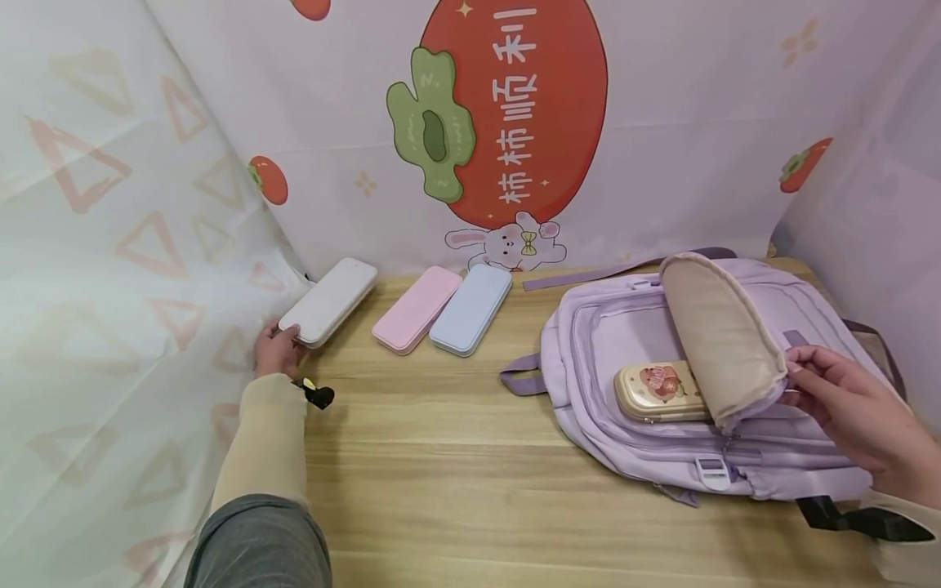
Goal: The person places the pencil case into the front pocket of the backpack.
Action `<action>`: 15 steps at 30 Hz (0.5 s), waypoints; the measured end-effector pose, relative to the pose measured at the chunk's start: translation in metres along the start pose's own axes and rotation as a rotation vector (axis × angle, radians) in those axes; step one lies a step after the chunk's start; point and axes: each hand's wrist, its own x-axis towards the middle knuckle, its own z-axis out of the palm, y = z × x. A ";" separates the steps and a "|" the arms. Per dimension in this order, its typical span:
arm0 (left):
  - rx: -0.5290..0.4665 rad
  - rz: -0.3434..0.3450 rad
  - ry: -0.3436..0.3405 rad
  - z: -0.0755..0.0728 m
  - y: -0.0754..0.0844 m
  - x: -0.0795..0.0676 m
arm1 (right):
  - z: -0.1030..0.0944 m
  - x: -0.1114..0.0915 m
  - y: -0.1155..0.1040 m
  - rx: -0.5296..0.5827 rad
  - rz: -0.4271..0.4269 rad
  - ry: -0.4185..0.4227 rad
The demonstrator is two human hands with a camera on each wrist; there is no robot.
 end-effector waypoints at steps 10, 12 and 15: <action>-0.150 0.043 -0.126 -0.002 -0.001 0.008 | 0.001 0.001 0.000 0.002 0.003 -0.003; -0.122 0.028 -0.085 0.003 0.003 0.002 | 0.001 0.002 -0.001 -0.008 0.006 -0.001; -0.142 0.002 -0.109 0.006 0.008 -0.004 | 0.001 0.003 -0.002 -0.028 0.006 -0.001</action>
